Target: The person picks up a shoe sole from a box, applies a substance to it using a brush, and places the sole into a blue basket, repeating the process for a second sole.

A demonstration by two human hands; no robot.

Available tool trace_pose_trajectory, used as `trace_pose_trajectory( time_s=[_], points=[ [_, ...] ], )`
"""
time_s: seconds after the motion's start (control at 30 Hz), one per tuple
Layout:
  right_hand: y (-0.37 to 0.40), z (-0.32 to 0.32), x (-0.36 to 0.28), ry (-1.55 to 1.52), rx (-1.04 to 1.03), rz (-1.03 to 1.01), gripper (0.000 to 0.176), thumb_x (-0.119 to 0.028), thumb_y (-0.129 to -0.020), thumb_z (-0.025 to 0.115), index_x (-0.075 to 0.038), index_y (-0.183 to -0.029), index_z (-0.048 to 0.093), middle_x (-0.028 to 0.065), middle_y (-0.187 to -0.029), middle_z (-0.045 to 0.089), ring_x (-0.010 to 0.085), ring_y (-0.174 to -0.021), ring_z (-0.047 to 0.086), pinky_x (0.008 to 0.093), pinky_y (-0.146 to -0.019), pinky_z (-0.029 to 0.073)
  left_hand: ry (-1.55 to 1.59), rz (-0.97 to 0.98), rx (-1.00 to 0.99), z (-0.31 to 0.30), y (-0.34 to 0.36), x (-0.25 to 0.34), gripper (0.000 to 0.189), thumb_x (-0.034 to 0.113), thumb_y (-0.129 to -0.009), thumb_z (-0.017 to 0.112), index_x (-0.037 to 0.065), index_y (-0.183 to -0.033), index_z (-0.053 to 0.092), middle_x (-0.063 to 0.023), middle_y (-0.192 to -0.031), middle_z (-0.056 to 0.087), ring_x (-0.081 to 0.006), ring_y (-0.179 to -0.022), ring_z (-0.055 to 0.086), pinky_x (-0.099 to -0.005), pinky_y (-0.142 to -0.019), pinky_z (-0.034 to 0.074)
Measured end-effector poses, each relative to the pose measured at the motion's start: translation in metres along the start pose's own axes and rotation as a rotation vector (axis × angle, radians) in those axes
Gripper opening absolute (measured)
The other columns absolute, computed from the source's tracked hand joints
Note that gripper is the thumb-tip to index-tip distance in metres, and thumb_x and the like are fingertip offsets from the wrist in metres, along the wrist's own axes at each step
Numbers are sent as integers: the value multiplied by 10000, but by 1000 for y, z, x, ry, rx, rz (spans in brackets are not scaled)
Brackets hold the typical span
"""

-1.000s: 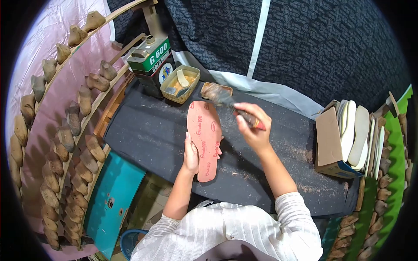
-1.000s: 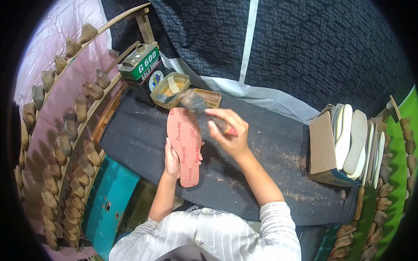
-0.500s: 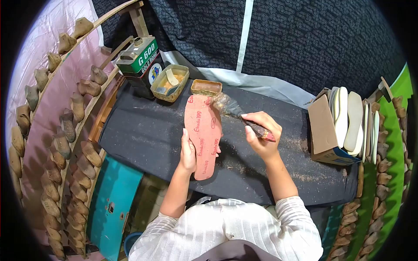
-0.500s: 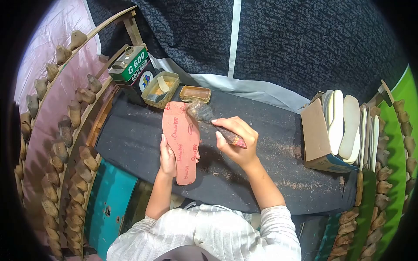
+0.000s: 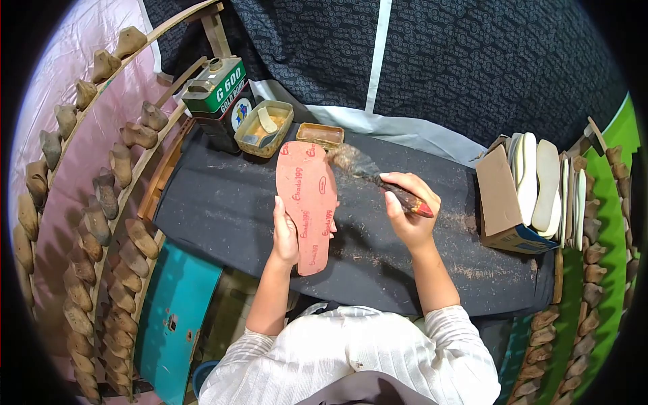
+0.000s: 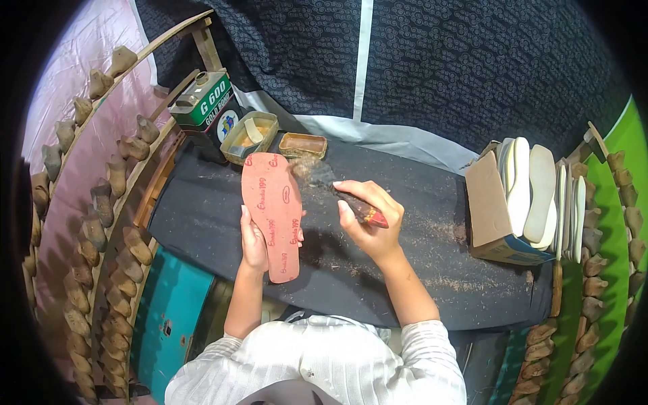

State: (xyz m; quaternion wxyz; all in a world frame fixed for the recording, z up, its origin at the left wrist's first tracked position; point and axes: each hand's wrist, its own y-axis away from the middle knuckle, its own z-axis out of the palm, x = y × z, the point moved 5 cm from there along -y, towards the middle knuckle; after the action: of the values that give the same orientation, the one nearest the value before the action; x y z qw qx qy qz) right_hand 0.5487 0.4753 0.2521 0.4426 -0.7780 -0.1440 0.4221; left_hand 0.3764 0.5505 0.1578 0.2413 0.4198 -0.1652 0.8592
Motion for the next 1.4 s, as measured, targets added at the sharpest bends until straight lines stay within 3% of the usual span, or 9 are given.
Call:
trace_pose_trajectory(
  time_s=[0.27, 0.5, 0.6, 0.73, 0.93, 1.0, 1.13, 1.2, 1.4],
  points=[
    [-7, 20, -19, 12, -13, -148, 268, 13, -688, 659, -6, -955, 652, 127, -854, 660, 214, -717, 632, 289, -653, 500, 9, 3, -36, 5, 1, -9, 757, 606, -907, 82, 9, -1158, 475, -155, -886, 614, -237, -652, 613, -346, -577, 527],
    [7, -2, 0, -82, 149, 80, 222, 13, -702, 637, 4, -924, 645, 111, -826, 657, 197, -669, 612, 277, -613, 485, 51, -13, -53, 5, 3, -4, 745, 591, -914, 78, 13, -1144, 486, -146, -883, 620, -232, -657, 617, -338, -580, 529],
    [-3, 8, -17, -31, 24, -87, 234, -14, -734, 624, 32, -963, 629, 142, -853, 649, 207, -738, 634, 276, -652, 499, 36, -22, -13, 5, 5, -8, 743, 592, -913, 76, 18, -1145, 487, -144, -884, 620, -234, -650, 614, -337, -581, 528],
    [3, 20, -25, 72, -36, -246, 268, 27, -645, 657, 16, -913, 652, 117, -810, 651, 236, -681, 620, 312, -626, 502, 65, -6, -34, 6, 4, -7, 741, 594, -911, 85, 17, -1145, 487, -141, -884, 620, -233, -667, 614, -341, -587, 528],
    [9, 16, -29, -57, -72, -194, 285, 9, -610, 683, -11, -894, 663, 94, -725, 614, 222, -618, 593, 307, -590, 500, 31, 53, -16, 6, 4, -2, 740, 599, -911, 97, 18, -1157, 483, -138, -896, 618, -227, -726, 613, -354, -647, 522],
    [1, 22, -34, -40, -46, -211, 314, 9, -618, 693, -10, -929, 654, 100, -741, 620, 228, -642, 601, 307, -614, 502, -130, 130, 156, 13, 8, 2, 722, 583, -922, 111, 18, -1209, 458, -142, -1000, 602, -226, -805, 613, -355, -704, 515],
    [1, 30, -34, 40, -58, -275, 355, 7, -634, 714, -9, -978, 631, 102, -763, 621, 237, -658, 601, 313, -653, 500, -151, 184, 134, 20, 6, 1, 693, 557, -937, 130, 20, -1257, 427, -141, -1108, 567, -225, -905, 599, -359, -769, 503],
    [7, 28, -35, -8, -114, -238, 299, 25, -625, 679, 1, -922, 658, 104, -789, 652, 218, -632, 599, 297, -595, 492, -83, 204, 163, 18, 3, 2, 666, 533, -949, 140, 21, -1273, 416, -142, -1164, 542, -229, -972, 583, -366, -834, 483],
    [13, 20, -31, -115, -167, -121, 251, -5, -648, 672, -4, -899, 660, 100, -803, 663, 215, -634, 603, 300, -601, 495, -78, 151, 75, 8, 0, -3, 655, 520, -952, 131, 20, -1254, 426, -135, -1075, 594, -237, -971, 589, -365, -848, 481]
  ],
)
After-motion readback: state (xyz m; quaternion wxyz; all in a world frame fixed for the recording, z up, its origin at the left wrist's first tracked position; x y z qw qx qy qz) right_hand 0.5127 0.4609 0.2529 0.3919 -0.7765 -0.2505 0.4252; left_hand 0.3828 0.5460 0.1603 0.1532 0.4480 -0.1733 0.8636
